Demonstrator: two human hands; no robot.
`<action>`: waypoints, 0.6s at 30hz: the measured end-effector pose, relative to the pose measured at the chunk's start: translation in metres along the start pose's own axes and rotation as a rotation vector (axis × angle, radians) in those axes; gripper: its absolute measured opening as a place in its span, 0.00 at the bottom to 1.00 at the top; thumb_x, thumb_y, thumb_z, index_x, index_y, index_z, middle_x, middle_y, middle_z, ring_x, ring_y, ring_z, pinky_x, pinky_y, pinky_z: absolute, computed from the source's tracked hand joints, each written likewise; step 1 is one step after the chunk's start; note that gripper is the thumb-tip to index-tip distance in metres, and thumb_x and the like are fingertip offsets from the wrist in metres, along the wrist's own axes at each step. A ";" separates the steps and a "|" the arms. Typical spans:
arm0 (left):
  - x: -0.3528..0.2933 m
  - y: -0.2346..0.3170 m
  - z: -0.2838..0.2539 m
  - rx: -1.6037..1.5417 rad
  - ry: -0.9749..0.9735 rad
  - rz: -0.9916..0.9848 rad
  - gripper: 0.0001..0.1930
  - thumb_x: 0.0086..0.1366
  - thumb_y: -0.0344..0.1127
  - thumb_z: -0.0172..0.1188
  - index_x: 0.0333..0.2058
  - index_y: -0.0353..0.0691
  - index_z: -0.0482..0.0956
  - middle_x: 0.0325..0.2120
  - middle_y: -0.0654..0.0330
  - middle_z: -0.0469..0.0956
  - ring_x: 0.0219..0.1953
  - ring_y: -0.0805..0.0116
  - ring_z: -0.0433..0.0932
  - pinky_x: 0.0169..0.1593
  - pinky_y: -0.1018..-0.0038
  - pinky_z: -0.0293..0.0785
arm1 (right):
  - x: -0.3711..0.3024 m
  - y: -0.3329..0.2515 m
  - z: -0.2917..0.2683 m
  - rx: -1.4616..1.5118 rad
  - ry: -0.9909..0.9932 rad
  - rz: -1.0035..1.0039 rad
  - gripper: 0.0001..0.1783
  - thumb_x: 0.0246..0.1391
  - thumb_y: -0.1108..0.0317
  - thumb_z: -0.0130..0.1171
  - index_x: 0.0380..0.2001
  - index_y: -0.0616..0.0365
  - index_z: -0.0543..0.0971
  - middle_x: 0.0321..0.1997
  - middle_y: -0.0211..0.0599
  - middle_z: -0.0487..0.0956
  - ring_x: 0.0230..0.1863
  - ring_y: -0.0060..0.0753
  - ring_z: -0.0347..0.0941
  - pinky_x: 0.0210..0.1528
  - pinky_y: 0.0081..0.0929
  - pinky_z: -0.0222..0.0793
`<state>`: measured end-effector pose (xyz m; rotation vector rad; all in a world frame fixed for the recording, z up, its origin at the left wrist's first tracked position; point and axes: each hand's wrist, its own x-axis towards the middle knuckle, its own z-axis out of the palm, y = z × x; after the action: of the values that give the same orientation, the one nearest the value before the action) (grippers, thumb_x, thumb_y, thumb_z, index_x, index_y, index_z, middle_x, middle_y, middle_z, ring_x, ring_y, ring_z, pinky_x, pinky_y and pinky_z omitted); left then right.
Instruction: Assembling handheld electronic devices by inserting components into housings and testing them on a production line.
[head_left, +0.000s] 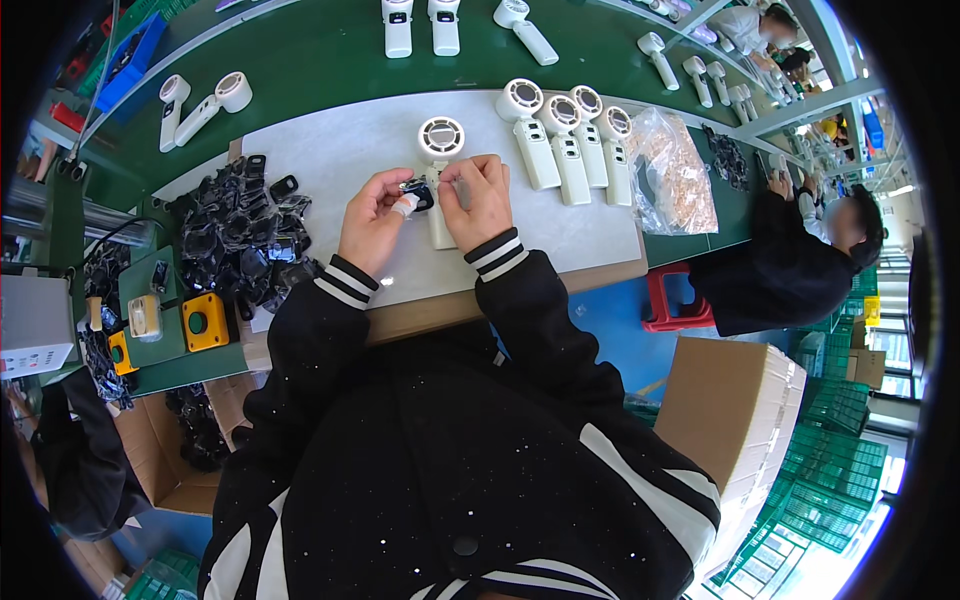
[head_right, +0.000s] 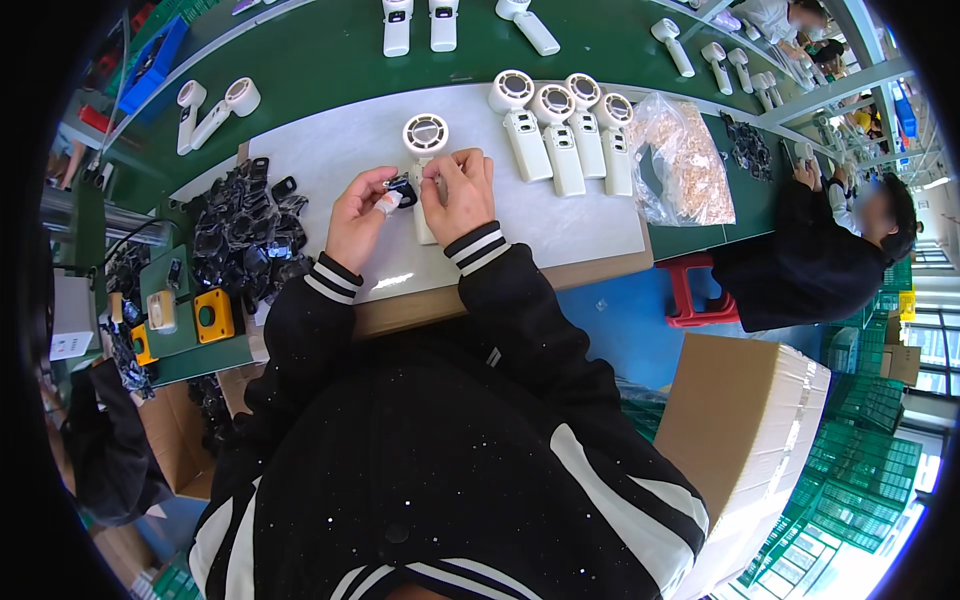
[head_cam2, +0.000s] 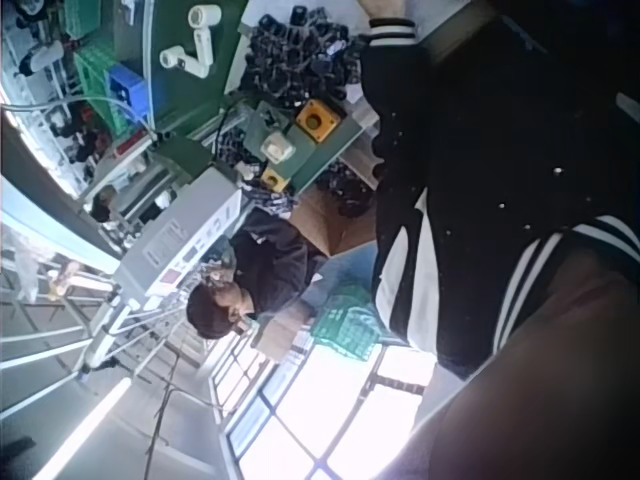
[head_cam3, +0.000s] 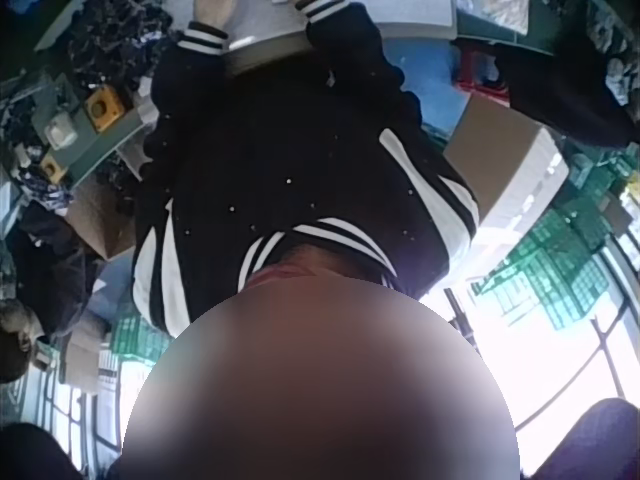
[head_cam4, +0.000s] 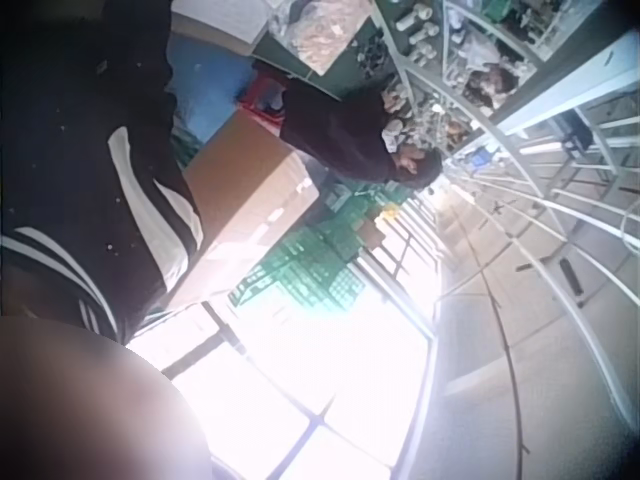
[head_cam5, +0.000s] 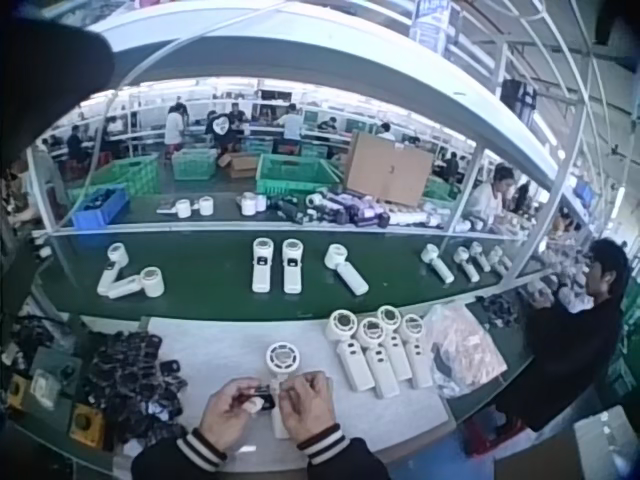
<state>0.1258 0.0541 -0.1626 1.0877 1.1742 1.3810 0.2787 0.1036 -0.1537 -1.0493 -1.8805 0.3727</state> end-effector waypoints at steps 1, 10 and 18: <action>0.000 0.000 0.000 0.010 -0.006 0.000 0.21 0.60 0.18 0.49 0.53 0.35 0.70 0.40 0.58 0.75 0.40 0.75 0.71 0.47 0.82 0.67 | 0.001 0.000 0.001 -0.032 0.021 -0.001 0.09 0.44 0.81 0.55 0.30 0.55 0.77 0.36 0.32 0.69 0.34 0.30 0.64 0.33 0.19 0.62; 0.010 0.013 0.003 -0.066 0.053 -0.120 0.19 0.60 0.20 0.51 0.51 0.37 0.71 0.39 0.60 0.74 0.36 0.76 0.71 0.42 0.83 0.68 | 0.018 0.015 -0.013 0.220 -0.204 0.109 0.07 0.43 0.78 0.55 0.28 0.55 0.76 0.34 0.35 0.69 0.34 0.35 0.65 0.36 0.25 0.64; 0.021 0.016 0.022 0.176 0.019 0.026 0.19 0.58 0.20 0.54 0.49 0.38 0.70 0.36 0.60 0.73 0.31 0.75 0.70 0.36 0.80 0.69 | 0.016 0.018 -0.020 0.544 -0.309 0.421 0.02 0.49 0.72 0.57 0.28 0.56 0.75 0.23 0.31 0.71 0.24 0.32 0.65 0.29 0.25 0.64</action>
<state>0.1426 0.0762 -0.1431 1.2183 1.3190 1.3293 0.3016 0.1240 -0.1450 -1.0356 -1.6532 1.2753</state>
